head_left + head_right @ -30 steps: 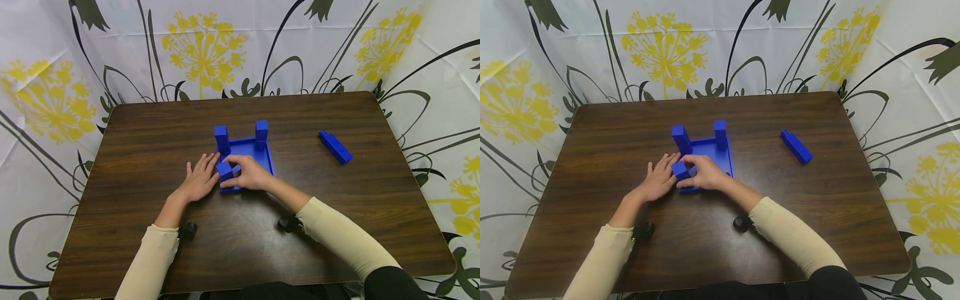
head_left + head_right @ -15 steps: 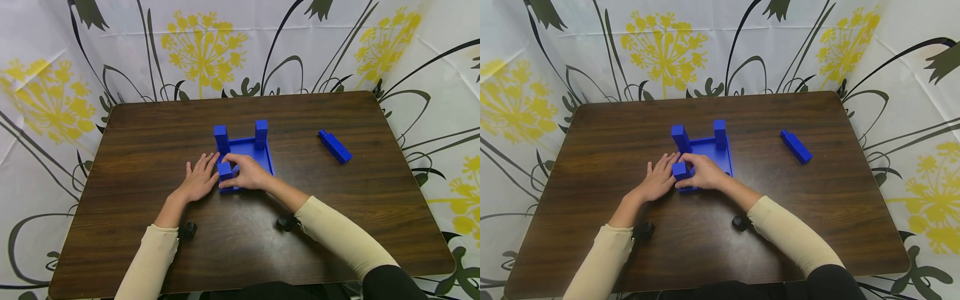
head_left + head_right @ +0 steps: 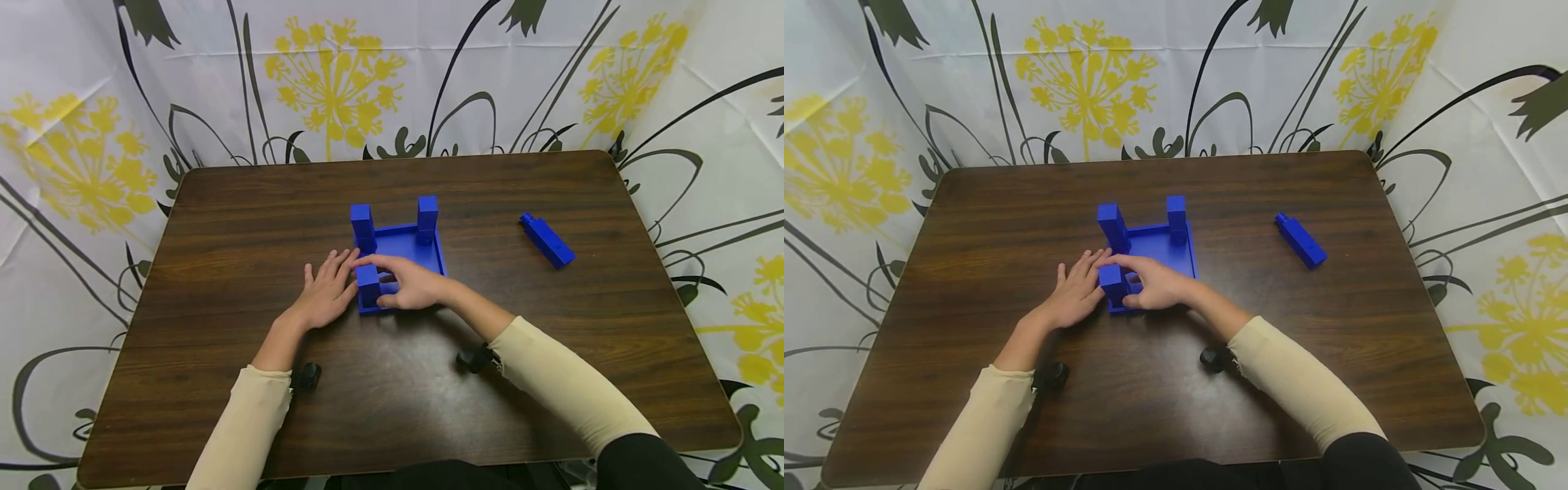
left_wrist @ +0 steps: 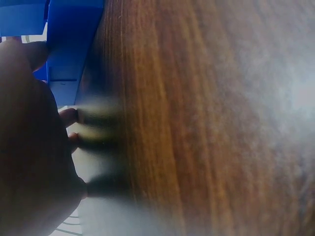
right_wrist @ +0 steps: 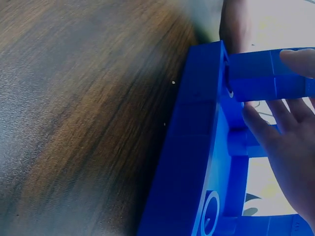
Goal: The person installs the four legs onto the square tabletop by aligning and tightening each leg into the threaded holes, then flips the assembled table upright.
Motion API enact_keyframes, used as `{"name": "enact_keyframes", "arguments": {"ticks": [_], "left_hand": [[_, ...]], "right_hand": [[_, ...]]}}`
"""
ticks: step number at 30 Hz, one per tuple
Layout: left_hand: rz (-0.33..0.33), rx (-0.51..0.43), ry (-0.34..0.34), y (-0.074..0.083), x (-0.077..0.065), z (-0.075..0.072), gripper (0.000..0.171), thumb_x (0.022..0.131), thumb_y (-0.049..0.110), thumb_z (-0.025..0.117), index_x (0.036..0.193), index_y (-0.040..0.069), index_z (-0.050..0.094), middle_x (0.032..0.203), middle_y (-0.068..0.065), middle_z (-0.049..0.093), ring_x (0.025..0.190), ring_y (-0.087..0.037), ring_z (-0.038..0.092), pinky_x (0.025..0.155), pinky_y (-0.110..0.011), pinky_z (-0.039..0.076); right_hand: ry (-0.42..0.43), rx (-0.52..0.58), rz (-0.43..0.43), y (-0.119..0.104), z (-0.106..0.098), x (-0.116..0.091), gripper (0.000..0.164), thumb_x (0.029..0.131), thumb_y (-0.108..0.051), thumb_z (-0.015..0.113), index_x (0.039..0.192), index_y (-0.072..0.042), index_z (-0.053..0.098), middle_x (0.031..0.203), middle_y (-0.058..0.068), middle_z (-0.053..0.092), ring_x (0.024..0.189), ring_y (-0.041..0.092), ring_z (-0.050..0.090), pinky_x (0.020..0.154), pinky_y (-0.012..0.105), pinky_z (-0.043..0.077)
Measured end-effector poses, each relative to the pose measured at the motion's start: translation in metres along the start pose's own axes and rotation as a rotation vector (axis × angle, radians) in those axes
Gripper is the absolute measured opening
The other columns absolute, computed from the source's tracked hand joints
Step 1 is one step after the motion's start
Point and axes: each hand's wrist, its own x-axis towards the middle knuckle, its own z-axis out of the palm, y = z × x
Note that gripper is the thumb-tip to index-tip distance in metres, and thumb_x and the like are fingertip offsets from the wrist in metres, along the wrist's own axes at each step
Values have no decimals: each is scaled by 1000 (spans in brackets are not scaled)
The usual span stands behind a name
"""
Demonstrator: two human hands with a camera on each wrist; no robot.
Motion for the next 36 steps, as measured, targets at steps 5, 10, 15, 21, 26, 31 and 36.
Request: {"name": "enact_keyframes", "arguments": {"ticks": [5, 10, 15, 21, 26, 31, 36], "left_hand": [[7, 12, 13, 3, -1, -2, 64, 104, 56, 20, 159, 31, 0, 164, -8, 8, 149, -31, -4, 106, -69, -10], [9, 5, 16, 4, -1, -4, 63, 104, 52, 24, 159, 31, 1, 163, -9, 9, 149, -32, -3, 106, -70, -9], [-10, 10, 4, -1, 1, 0, 62, 105, 48, 26, 158, 35, -3, 164, -4, 7, 149, -27, -6, 107, -68, -10], [-11, 9, -5, -3, 3, 1, 62, 105, 45, 28, 157, 36, -5, 164, -3, 6, 149, -25, -7, 107, -68, -11], [-19, 11, -8, 0, 1, 0, 62, 104, 50, 25, 157, 37, -6, 164, -3, 5, 149, -26, -7, 107, -67, -11], [-14, 4, 0, 3, -1, -2, 63, 104, 50, 26, 158, 33, -2, 164, -8, 7, 149, -31, -5, 106, -68, -10], [-20, 13, -6, 2, -2, -2, 64, 104, 56, 21, 158, 32, -3, 164, -7, 7, 149, -30, -5, 107, -68, -10]], "right_hand": [[-57, 64, -13, 1, -3, 1, 67, 86, 12, 61, 148, 1, 37, 150, 19, 40, 137, 22, 40, 109, 36, 35], [-73, 46, -18, 0, -4, 2, 60, 87, 11, 60, 144, 5, 41, 145, 22, 45, 134, 22, 44, 108, 34, 36], [-76, 33, -14, -1, -4, 3, 56, 88, 9, 61, 141, 4, 44, 143, 22, 46, 133, 24, 45, 106, 37, 38], [-60, -9, 13, -3, -3, 4, 59, 89, 5, 65, 142, 4, 42, 146, 20, 43, 135, 27, 42, 104, 39, 41], [-23, -17, 24, -3, -2, 3, 57, 86, 2, 69, 138, 1, 47, 138, 12, 50, 127, 25, 49, 101, 36, 44], [42, -14, 21, -2, 1, 4, 51, 83, -1, 75, 128, -5, 53, 123, 7, 58, 118, 20, 53, 95, 32, 48], [82, -29, 29, -1, 4, 6, 50, 81, -4, 79, 124, -5, 55, 117, 6, 60, 115, 18, 55, 92, 31, 50]]}}
